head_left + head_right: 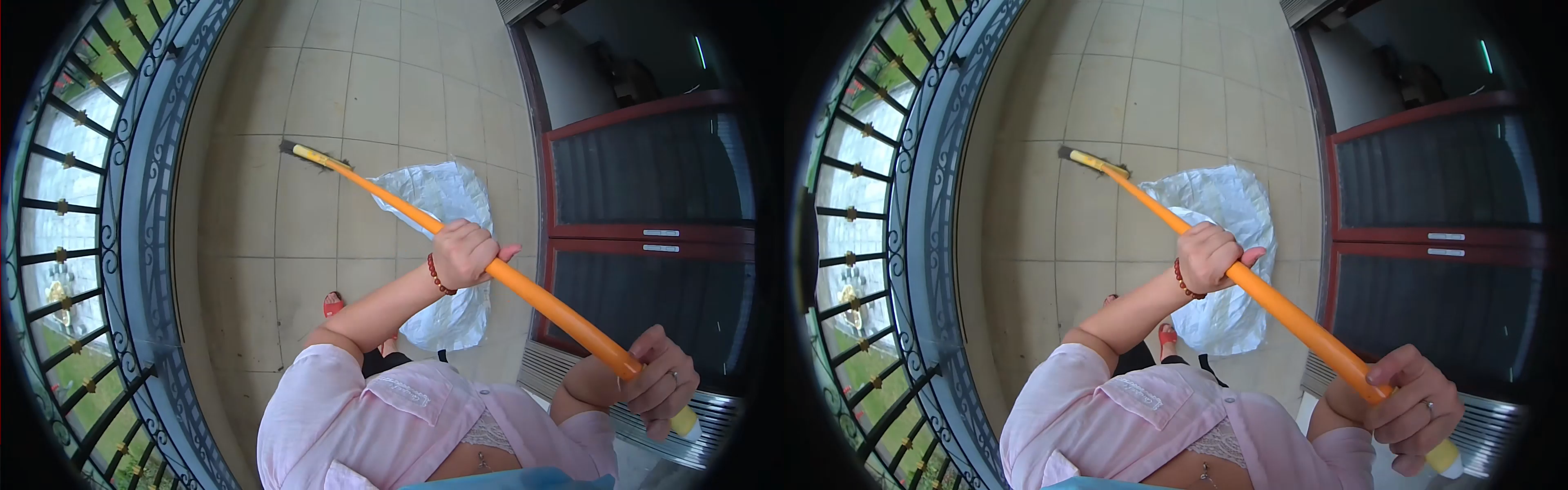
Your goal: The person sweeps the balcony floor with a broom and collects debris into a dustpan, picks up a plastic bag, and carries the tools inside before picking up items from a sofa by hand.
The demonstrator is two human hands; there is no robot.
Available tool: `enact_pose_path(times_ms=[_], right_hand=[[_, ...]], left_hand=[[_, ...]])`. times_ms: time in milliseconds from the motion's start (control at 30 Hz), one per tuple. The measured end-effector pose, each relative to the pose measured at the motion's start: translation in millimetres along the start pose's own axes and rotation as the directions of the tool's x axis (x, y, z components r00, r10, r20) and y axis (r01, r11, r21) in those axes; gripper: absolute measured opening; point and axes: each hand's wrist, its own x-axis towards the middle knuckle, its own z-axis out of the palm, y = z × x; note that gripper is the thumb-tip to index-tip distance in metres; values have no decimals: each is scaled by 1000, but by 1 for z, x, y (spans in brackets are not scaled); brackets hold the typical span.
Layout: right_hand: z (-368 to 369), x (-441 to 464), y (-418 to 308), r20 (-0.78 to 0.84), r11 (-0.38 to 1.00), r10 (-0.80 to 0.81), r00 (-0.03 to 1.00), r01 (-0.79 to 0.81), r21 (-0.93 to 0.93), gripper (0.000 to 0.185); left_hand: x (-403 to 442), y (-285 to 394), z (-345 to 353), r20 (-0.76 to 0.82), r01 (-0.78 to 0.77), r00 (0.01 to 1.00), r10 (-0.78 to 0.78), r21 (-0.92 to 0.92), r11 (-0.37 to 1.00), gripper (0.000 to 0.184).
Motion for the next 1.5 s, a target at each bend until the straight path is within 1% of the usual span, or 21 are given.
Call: enact_pose_path(times_ms=[33,67,133,233,300,367,500,567,700,733,800,833,900,967,1000,1033,1067,1100,1167,1300,1500], right_hand=[[5,5,3,42,988,76,996,-70,-136,43],[23,15,22,-154,957,114,982,-150,-249,40],[47,34,81,-317,868,150,937,-278,-411,36],[39,34,190,2,754,289,957,-226,-616,20],[48,26,253,33,712,355,934,-248,-657,16],[50,19,289,-22,782,334,942,-290,-552,15],[20,4,223,-107,929,248,963,-267,-256,21],[5,-17,185,-317,958,255,914,-284,-50,28],[-30,-69,105,-498,998,59,865,-33,62,39],[-32,-77,85,-504,998,64,862,-42,56,39],[-41,-87,56,-333,989,-28,943,-21,-145,37],[-45,-87,56,-331,989,-33,943,-18,-150,37],[-49,-87,77,-354,936,71,933,-185,-300,31],[-52,-89,121,-420,848,139,897,-327,-417,26],[-53,-99,154,-383,800,139,913,-332,-500,25],[-53,-110,185,-352,745,142,925,-334,-578,24],[-50,-117,202,-358,748,140,923,-336,-573,24],[-50,-123,216,-361,760,160,919,-348,-549,24],[-55,-125,210,-347,777,190,918,-357,-519,25],[-66,-108,132,-285,925,180,942,-261,-277,28],[-16,-61,113,-79,988,150,985,-153,-23,30]], left_hand=[[0,-19,18,-7,-16,1000,15,-25,1000,43],[-1,-42,37,7,-2,1000,2,-28,1000,41],[-10,-109,60,91,21,996,-23,22,1000,37],[-46,-221,86,225,49,971,-82,150,988,31],[-71,-273,87,296,280,891,-345,243,929,32],[-80,-290,70,248,338,878,-410,286,896,30],[-78,-232,28,186,219,941,-283,301,928,33],[-64,-175,20,167,121,971,-170,269,956,36],[-24,-74,53,166,17,985,-40,139,990,38],[-18,-63,66,169,20,985,-42,127,992,38],[-5,-48,100,57,-58,997,58,3,998,37],[-3,-48,119,86,-3,996,5,-22,1000,36],[-13,-62,166,119,53,992,-47,-45,998,36],[-36,-99,217,314,258,918,-241,-13,966,33],[-56,-125,236,311,252,920,-239,-3,968,33],[-81,-152,252,447,321,847,-287,-1,947,32],[-96,-164,260,578,392,749,-325,10,920,33],[-101,-162,260,579,394,746,-328,13,919,33],[-104,-145,251,680,409,641,-355,89,908,34],[-104,-77,179,512,359,791,-335,55,932,35],[-103,-33,27,341,361,828,-445,284,888,36]])
